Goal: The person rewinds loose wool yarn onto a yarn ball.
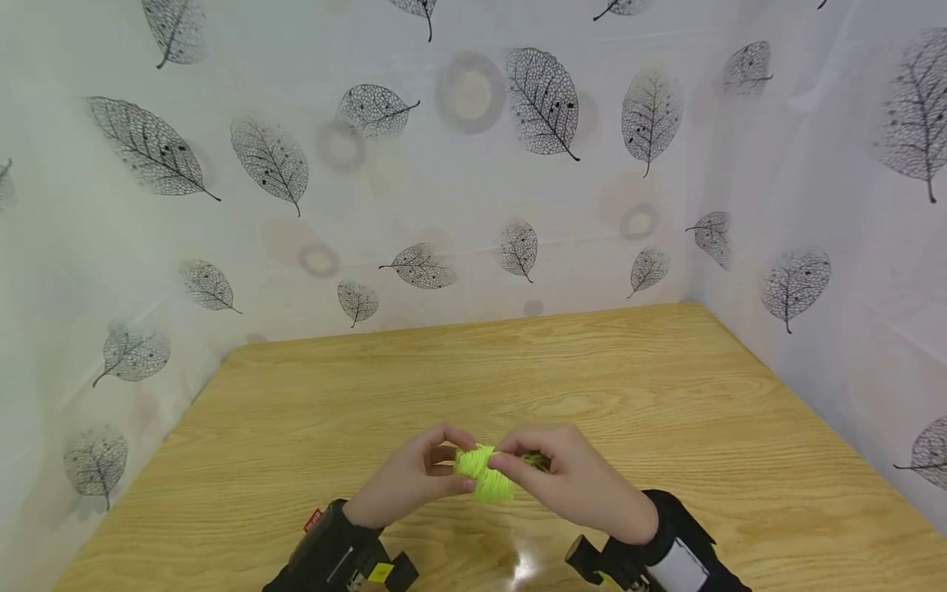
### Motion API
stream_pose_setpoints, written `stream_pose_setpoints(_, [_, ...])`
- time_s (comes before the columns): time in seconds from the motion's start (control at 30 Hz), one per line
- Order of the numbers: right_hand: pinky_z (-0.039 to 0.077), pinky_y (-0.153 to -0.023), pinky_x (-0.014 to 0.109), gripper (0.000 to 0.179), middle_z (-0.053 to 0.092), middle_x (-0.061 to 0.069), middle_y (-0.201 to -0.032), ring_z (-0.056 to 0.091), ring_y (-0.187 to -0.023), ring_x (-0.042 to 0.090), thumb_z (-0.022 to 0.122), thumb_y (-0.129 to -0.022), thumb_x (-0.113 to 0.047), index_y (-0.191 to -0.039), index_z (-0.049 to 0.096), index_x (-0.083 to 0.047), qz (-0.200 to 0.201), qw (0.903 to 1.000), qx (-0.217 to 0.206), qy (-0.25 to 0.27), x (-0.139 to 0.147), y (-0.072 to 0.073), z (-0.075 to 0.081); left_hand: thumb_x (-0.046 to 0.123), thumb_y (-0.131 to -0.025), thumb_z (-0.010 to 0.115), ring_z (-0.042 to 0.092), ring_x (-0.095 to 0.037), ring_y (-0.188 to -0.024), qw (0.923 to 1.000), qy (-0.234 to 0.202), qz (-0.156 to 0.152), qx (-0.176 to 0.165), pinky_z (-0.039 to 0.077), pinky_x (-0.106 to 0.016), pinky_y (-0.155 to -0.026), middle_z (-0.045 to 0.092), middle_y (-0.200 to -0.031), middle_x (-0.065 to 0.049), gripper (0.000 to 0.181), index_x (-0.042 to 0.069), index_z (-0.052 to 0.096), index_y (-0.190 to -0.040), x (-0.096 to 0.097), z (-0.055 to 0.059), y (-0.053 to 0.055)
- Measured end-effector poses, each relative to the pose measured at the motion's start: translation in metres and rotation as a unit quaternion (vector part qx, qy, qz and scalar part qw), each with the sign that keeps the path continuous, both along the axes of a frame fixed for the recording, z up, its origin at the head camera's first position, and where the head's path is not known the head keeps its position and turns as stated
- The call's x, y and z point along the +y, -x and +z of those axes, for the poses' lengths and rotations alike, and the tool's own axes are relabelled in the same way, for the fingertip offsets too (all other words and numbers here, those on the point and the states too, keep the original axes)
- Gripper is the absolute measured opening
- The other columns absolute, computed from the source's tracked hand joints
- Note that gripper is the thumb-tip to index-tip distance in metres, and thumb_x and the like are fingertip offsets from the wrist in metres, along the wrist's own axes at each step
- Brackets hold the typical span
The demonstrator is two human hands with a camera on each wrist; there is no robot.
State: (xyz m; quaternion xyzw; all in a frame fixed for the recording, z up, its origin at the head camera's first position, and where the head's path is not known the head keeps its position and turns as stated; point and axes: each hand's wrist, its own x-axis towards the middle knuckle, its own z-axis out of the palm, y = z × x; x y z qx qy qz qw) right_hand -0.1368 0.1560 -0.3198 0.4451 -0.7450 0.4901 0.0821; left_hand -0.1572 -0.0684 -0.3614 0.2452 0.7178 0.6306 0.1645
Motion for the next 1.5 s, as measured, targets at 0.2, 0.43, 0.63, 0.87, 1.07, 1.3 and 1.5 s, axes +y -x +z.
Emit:
stream_pose_setpoints(0.2, [0.036, -0.038, 0.024, 0.017, 0.050, -0.004, -0.065, 0.036, -0.045, 0.009, 0.053, -0.091, 0.004, -0.091, 0.066, -0.008, -0.083, 0.9958, -0.040, -0.004, 0.005, 0.006, 0.001, 0.004, -0.084, 0.066, 0.056, -0.021, -0.098, 0.9950, -0.045, -0.082, -0.035, 0.052, -0.028, -0.076, 0.052, -0.115, -0.009, 0.032, 0.001, 0.052, -0.113, -0.002, 0.004, -0.002])
stream_pose_setpoints(0.43, [0.035, -0.038, 0.023, 0.013, 0.048, -0.003, -0.064, 0.035, -0.044, 0.007, 0.054, -0.092, -0.003, -0.090, 0.066, -0.006, -0.116, 0.9903, -0.077, -0.010, 0.004, 0.018, -0.009, -0.002, -0.084, 0.063, 0.057, -0.015, -0.094, 0.9806, -0.121, -0.144, -0.054, 0.051, -0.023, -0.076, 0.053, -0.110, -0.004, 0.037, -0.014, 0.043, -0.113, -0.005, 0.013, -0.008])
stream_pose_setpoints(0.63, [0.044, -0.047, 0.023, 0.016, 0.059, 0.000, -0.074, 0.044, -0.054, 0.004, 0.051, -0.095, -0.007, -0.091, 0.067, -0.006, -0.057, 0.9920, -0.111, -0.023, -0.003, 0.025, -0.022, 0.014, -0.084, 0.067, 0.055, -0.016, -0.100, 0.9694, -0.188, -0.143, -0.068, 0.050, -0.024, -0.079, 0.053, -0.115, -0.003, 0.034, 0.001, 0.050, -0.111, -0.009, 0.020, -0.013])
stream_pose_setpoints(0.87, [0.044, -0.049, 0.022, 0.013, 0.057, 0.000, -0.069, 0.044, -0.056, 0.002, 0.051, -0.091, 0.004, -0.087, 0.063, -0.001, -0.012, 0.9917, -0.126, -0.019, -0.013, 0.024, -0.035, 0.017, -0.084, 0.067, 0.054, -0.014, -0.099, 0.9694, -0.230, -0.057, -0.062, 0.047, -0.025, -0.084, 0.052, -0.112, -0.001, 0.029, 0.016, 0.051, -0.109, -0.008, 0.020, -0.011])
stream_pose_setpoints(1.07, [0.051, -0.052, 0.027, 0.016, 0.065, 0.006, -0.078, 0.049, -0.059, 0.002, 0.050, -0.095, -0.006, -0.099, 0.064, -0.001, 0.005, 0.9920, -0.114, -0.054, -0.021, 0.019, -0.038, 0.008, -0.087, 0.062, 0.052, -0.017, -0.106, 0.9662, -0.243, 0.039, -0.078, 0.045, -0.027, -0.090, 0.047, -0.116, -0.004, 0.031, 0.011, 0.045, -0.112, -0.005, 0.023, -0.011])
stream_pose_setpoints(1.3, [0.045, -0.048, 0.020, 0.020, 0.055, -0.008, -0.066, 0.044, -0.055, -0.003, 0.049, -0.096, -0.017, -0.088, 0.066, -0.010, 0.020, 0.9916, -0.091, -0.090, -0.026, 0.012, -0.036, 0.006, -0.087, 0.063, 0.051, -0.022, -0.109, 0.9639, -0.225, 0.129, -0.062, 0.043, -0.032, -0.090, 0.044, -0.120, -0.010, 0.035, 0.004, 0.041, -0.115, -0.001, 0.023, -0.011])
stream_pose_setpoints(1.5, [0.033, -0.046, 0.012, 0.017, 0.041, -0.014, -0.061, 0.034, -0.050, -0.006, 0.052, -0.095, -0.019, -0.082, 0.062, -0.016, 0.034, 0.9917, -0.075, -0.099, -0.026, 0.006, -0.031, 0.007, -0.087, 0.062, 0.050, -0.024, -0.109, 0.9607, -0.222, 0.164, -0.027, 0.045, -0.030, -0.088, 0.038, -0.126, -0.016, 0.051, 0.003, 0.036, -0.130, 0.000, 0.021, -0.009])
